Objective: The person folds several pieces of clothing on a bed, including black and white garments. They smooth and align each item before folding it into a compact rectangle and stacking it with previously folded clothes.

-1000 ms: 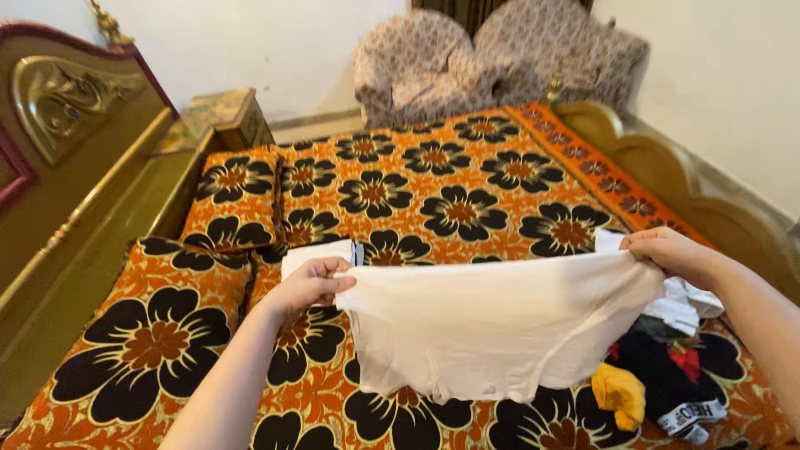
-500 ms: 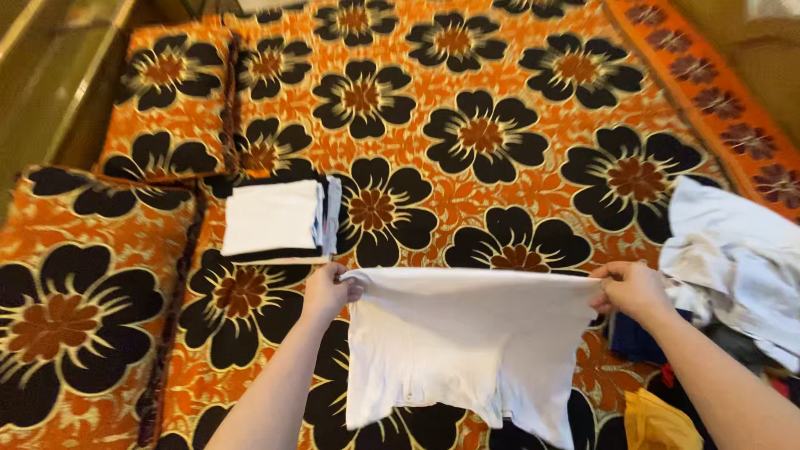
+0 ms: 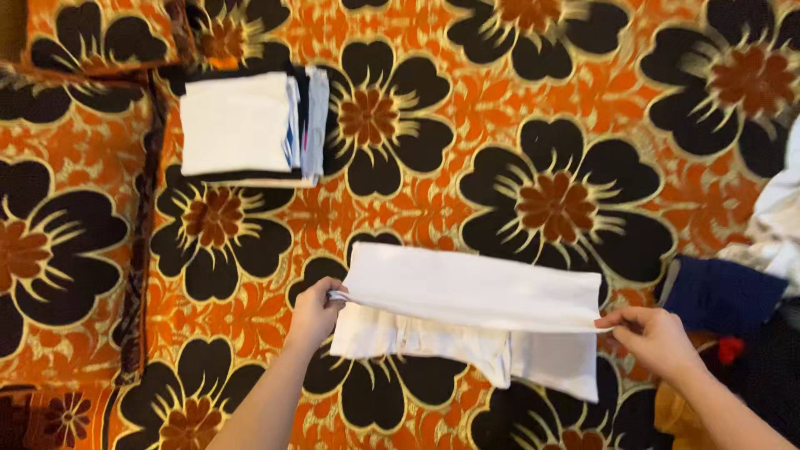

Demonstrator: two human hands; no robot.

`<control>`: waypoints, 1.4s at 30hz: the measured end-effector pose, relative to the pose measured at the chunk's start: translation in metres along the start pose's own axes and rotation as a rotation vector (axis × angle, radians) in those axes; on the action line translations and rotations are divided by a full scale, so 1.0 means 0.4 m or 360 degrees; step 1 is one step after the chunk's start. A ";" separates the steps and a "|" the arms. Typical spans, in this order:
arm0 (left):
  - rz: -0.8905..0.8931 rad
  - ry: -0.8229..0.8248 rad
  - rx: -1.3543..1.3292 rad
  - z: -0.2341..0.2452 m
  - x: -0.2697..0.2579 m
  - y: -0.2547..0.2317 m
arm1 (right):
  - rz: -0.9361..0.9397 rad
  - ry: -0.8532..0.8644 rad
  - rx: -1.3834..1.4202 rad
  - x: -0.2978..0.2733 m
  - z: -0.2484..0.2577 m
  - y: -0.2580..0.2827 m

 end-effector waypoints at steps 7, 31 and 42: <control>0.0115 0.0160 -0.0354 -0.036 -0.048 0.119 | 0.0013 -0.0128 -0.0077 -0.078 -0.062 -0.045; -0.1449 0.0185 0.0611 -0.364 -0.117 -0.182 | 0.1141 -0.0377 -0.0774 -0.052 -0.415 0.434; -0.0834 -0.0235 0.1112 -0.243 0.012 0.063 | 0.0604 -0.0566 -0.0918 -0.050 -0.321 0.121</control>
Point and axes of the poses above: each hand's wrist, its own x-axis towards the middle knuckle, its own z-axis out of the back of the hand, y = z × x, the point moved 6 cm from there along x, towards the middle knuckle, and after that the axes turned 7 degrees about z, right-handed, at the moved point
